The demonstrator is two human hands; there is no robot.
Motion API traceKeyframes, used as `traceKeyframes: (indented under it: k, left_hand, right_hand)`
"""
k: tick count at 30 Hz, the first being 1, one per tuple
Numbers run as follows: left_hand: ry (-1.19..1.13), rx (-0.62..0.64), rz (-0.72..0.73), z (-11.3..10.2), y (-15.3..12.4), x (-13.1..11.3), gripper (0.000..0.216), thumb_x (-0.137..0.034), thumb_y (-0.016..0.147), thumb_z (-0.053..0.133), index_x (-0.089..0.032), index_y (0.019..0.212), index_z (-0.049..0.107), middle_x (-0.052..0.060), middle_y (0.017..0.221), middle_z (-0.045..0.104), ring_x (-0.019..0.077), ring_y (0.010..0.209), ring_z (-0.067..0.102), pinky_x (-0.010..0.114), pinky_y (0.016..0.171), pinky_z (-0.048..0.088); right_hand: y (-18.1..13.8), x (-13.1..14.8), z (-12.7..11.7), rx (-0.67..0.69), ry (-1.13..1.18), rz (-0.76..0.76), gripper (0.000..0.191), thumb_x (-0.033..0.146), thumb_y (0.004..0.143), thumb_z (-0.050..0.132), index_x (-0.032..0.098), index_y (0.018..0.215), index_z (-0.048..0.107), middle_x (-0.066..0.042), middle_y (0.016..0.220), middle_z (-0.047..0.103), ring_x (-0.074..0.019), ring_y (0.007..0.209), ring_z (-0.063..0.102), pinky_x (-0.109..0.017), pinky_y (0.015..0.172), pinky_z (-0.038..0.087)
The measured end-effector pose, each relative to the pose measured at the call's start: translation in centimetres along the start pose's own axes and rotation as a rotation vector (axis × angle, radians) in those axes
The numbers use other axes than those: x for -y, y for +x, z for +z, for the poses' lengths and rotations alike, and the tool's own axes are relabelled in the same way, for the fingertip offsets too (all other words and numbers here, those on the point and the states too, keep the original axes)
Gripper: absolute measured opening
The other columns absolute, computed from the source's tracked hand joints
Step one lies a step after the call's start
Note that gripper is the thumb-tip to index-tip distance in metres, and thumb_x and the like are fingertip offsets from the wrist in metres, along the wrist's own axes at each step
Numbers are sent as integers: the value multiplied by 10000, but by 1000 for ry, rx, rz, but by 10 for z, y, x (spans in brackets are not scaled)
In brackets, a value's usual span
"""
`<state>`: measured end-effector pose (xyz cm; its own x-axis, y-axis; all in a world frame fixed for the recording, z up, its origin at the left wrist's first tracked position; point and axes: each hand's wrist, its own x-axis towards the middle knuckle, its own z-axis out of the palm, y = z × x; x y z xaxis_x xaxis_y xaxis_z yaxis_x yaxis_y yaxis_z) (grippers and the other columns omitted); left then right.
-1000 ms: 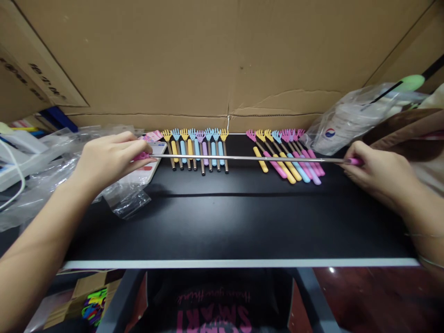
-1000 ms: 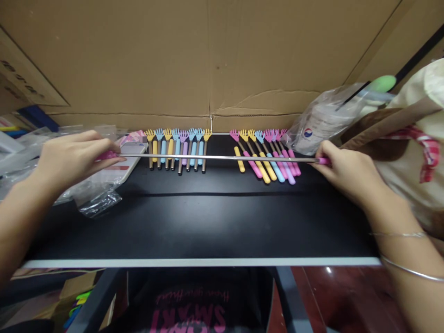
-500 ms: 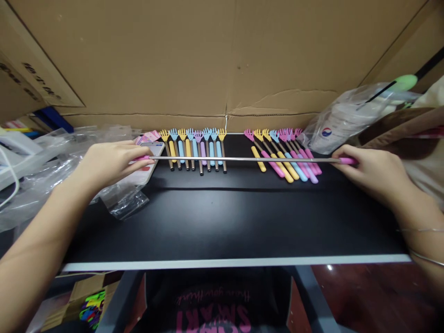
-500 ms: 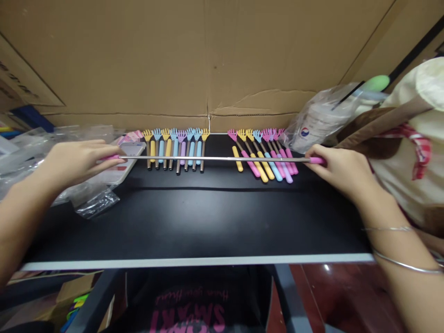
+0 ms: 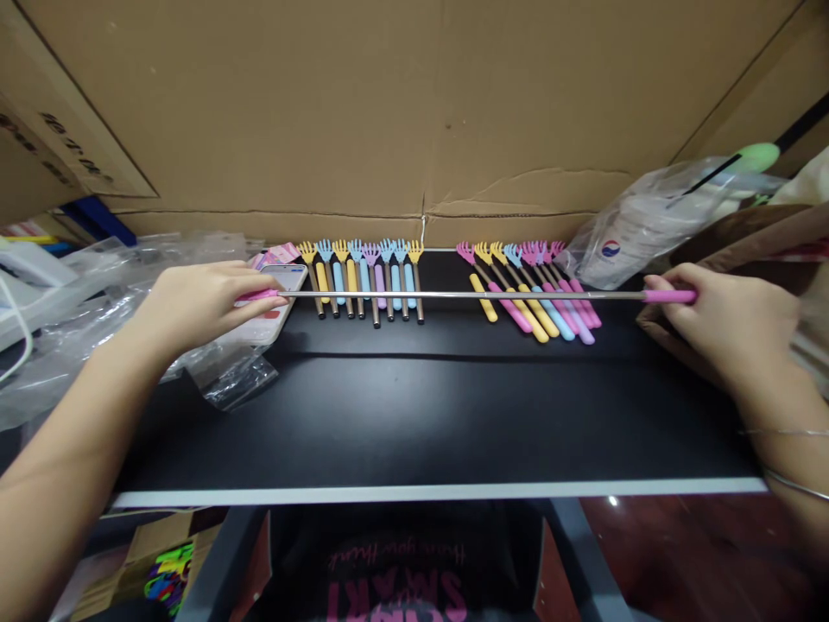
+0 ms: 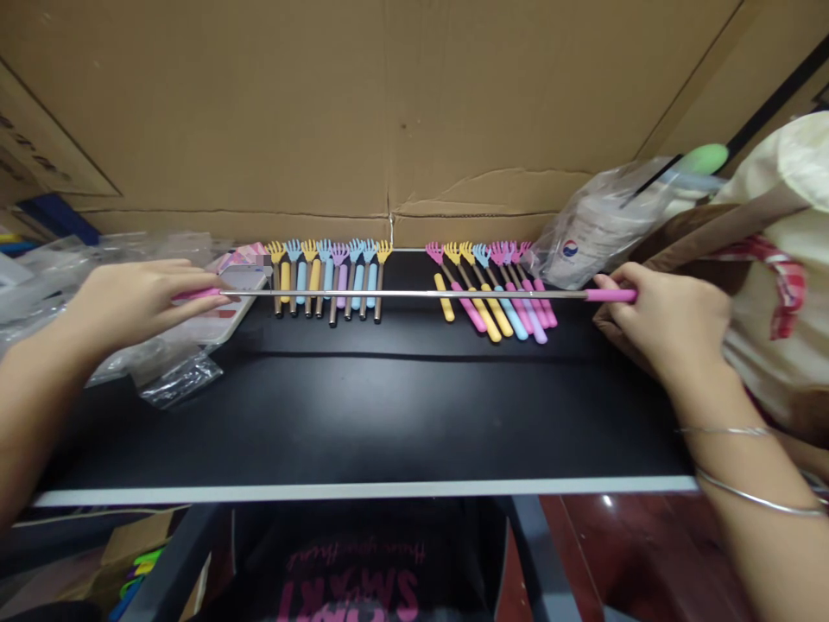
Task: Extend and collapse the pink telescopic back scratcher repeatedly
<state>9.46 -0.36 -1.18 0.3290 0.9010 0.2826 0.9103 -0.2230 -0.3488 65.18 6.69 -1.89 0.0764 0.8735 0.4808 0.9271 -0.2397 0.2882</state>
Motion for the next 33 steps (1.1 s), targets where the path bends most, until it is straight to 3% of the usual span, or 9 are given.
traceKeyframes:
  k: [7,16,25,33]
  left_hand:
    - [-7,66,-34,-3,0,-2,507,-527,961,253,-234,909,663,21,985,683,173,920,584,217,561,272]
    - [-33,97,-49,0,-1,0,503,-570,952,286,-240,949,667,4,1008,686,162,923,579,195,587,282]
    - [-50,44,-18,2,0,0,657,-649,927,162,-235,894,671,25,961,691,180,883,593,218,575,281]
    - [-1,-36,63,8,0,-1,673,-607,948,119,-222,859,663,27,913,703,168,873,625,231,564,301]
  right_hand:
    - [3,-4,9,2,41,114,553,621,836,313,231,985,676,-113,740,635,-216,601,502,-278,496,175]
    - [2,-3,6,7,41,73,576,632,836,302,223,983,680,-115,726,624,-197,564,452,-274,492,170]
    - [1,-1,6,49,54,27,486,571,817,336,239,956,662,-99,701,596,-162,505,340,-265,489,172]
    - [0,1,8,37,22,-40,492,583,842,286,236,831,636,-97,647,581,-189,534,410,-261,485,179]
